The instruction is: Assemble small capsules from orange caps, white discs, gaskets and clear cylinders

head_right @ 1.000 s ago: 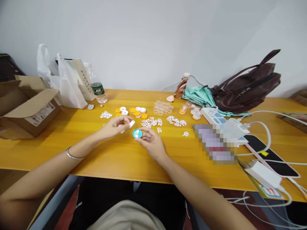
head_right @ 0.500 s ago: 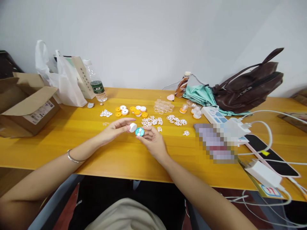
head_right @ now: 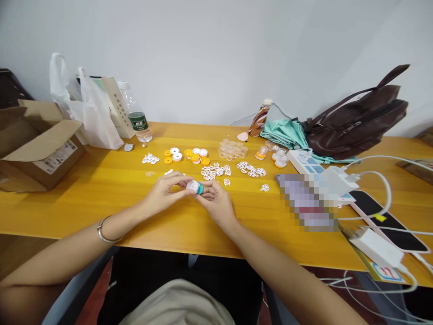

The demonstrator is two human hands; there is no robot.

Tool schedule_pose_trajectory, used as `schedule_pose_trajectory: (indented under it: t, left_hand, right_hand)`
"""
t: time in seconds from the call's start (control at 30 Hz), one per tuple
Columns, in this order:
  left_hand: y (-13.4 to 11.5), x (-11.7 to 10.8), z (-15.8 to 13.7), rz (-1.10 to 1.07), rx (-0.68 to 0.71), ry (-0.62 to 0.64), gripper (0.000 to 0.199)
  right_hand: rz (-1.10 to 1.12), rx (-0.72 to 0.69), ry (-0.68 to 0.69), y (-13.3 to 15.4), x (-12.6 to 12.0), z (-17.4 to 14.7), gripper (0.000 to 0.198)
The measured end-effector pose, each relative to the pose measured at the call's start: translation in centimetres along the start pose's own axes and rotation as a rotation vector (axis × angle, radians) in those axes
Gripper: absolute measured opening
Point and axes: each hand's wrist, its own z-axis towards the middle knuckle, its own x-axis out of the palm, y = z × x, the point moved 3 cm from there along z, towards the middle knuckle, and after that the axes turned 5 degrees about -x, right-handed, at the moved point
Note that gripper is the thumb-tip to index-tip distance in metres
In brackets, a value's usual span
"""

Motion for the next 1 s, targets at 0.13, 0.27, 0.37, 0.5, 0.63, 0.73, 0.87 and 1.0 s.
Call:
schedule_pose_trajectory:
  t: [0.13,0.27,0.37,0.5,0.63,0.73,0.87,1.0]
  left_hand:
    - [-0.4,0.0,-0.1,0.054,0.017,0.004,0.026]
    - [-0.5,0.1,-0.2,0.076,0.024,0.013,0.025]
    - [-0.4,0.3,-0.3,0.068,0.021,0.023,0.025]
    - [-0.2,0.3,-0.4,0.045,0.000,0.024,0.023]
    - [-0.4,0.2,-0.4,0.046,-0.008,0.056,0.023]
    - [-0.5,0.1,-0.3,0.061,0.001,0.099,0.023]
    - [-0.1,-0.1,-0.2,0.075,0.004,0.148,0.024]
    - [0.5,0.0,-0.1,0.022,-0.058,0.146,0.025]
  right_hand:
    - [-0.017,0.000,0.008,-0.1,0.0,0.0,0.034]
    - [-0.017,-0.017,0.028,0.2,0.2,-0.1,0.033]
    - [-0.011,-0.019,0.033,0.4,0.3,-0.3,0.031]
    - [0.003,-0.023,0.039,0.4,0.5,-0.4,0.034]
    - [0.011,-0.014,0.041,0.2,0.4,-0.4,0.034]
    - [0.028,-0.009,0.041,0.2,0.3,-0.3,0.034]
    - [0.072,0.020,0.054,0.2,0.4,-0.2,0.029]
    - [0.058,0.045,0.052,0.2,0.5,-0.2,0.031]
